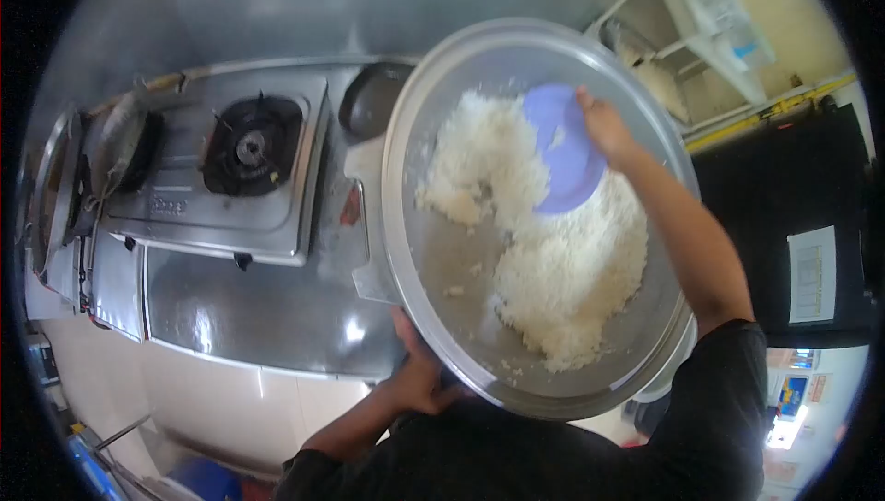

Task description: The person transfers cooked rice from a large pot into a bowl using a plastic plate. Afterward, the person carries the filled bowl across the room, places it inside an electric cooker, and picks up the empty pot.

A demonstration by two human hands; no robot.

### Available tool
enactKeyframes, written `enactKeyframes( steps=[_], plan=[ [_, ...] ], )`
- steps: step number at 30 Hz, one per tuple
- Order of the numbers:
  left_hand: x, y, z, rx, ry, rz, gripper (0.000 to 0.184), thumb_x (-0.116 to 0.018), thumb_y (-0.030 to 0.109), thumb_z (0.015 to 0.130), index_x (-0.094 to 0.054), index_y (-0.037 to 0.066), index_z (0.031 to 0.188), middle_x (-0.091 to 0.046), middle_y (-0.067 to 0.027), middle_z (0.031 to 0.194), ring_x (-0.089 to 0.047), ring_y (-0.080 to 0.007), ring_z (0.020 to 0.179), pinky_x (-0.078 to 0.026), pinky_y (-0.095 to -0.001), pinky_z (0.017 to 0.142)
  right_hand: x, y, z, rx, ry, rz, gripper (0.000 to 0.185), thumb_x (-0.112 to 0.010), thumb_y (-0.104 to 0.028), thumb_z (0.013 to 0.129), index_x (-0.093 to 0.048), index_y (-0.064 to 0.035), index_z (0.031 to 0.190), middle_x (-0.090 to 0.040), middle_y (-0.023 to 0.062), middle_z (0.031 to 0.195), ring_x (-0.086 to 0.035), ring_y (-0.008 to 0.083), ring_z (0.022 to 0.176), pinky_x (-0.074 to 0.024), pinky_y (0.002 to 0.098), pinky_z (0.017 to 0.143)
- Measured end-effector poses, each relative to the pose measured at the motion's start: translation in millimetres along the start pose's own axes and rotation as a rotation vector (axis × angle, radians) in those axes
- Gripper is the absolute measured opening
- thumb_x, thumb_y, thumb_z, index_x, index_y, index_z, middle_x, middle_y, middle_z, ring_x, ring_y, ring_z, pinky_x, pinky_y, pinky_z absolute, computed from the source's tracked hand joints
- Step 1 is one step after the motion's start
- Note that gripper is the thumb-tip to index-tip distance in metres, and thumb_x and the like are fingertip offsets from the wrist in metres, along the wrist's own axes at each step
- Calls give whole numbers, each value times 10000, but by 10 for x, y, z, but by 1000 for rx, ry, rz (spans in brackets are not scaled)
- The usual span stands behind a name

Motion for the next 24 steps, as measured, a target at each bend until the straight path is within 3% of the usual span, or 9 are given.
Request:
enactKeyframes(
  steps=[3,8,10,14,16,18,20,22,24],
  plan=[
    [34,-66,-68,-23,124,15,616,-725,112,632,-543,38,1216,-515,-189,1263,-459,-345,1212,-327,-448,1043,-470,297,-58,-78,-213,59,688,-333,-513,966,-462,90,1270,-480,274,1290,-464,353,1204,-361,403,1015],
    [55,-138,-133,-18,56,291,597,-722,125,621,-559,41,1189,-498,-208,1266,-453,-378,1198,-340,-452,1032,-1008,-608,-707,498,-566,-258,520,-383,-397,986,-506,23,1267,-593,241,1164,-586,317,1066,-432,384,939],
    [10,-90,-99,-38,33,256,514,-714,110,647,-593,44,1143,-556,-195,1189,-519,-370,1112,-399,-446,976,-834,-1005,-1052,707,-611,-368,379,-497,-313,943,-574,-54,1208,-637,242,1010,-623,361,943,-468,394,856],
    [10,-41,-60,-70,-15,188,497,-717,109,662,-598,46,1140,-589,-178,1146,-552,-345,1073,-422,-436,950,-475,-1316,-1062,758,-597,-875,371,-521,-313,929,-601,-26,1149,-641,238,976,-623,353,915,-473,397,827],
    [-84,-165,-78,8,-141,257,1052,-773,279,680,114,-29,1156,-94,-363,1295,-261,-414,1270,-290,-418,1045,-266,-1399,-795,879,-534,-629,372,-525,-319,928,-605,-17,1131,-652,222,955,-636,332,893,-478,390,801],
    [26,-38,-70,-4,-2,176,529,-718,75,636,-599,49,1151,-592,-170,1153,-550,-335,1091,-425,-424,948,-226,-1457,-613,934,-509,-597,362,-513,-298,939,-601,0,1124,-660,201,905,-637,278,812,-479,367,772],
    [21,17,-20,60,-61,192,870,-774,218,671,-255,-33,1323,-363,-298,1302,-390,-414,1218,-315,-435,1026,-304,-1419,-411,980,-491,-588,376,-497,-296,951,-588,27,1122,-666,190,913,-643,264,811,-481,353,785],
    [54,96,10,69,-66,187,976,-802,275,685,-194,-54,1374,-291,-336,1363,-325,-449,1271,-263,-443,1061,-547,-1254,-261,1026,-434,-574,381,-493,-308,954,-585,17,1129,-670,175,926,-641,258,829,-482,354,785],
    [98,197,12,26,-13,148,781,-800,246,676,-415,-15,1303,-376,-284,1338,-353,-441,1252,-269,-447,1054,-831,-1109,-196,994,-484,-464,381,-475,-319,964,-587,6,1128,-671,152,923,-633,237,830,-481,358,772]
  ],
)
Point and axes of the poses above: each hand's wrist, its own z-axis towards the middle knuckle, its own x-axis out of the back of the hand, y = z × x, the point moved 9 cm from there along z, towards the middle knuckle
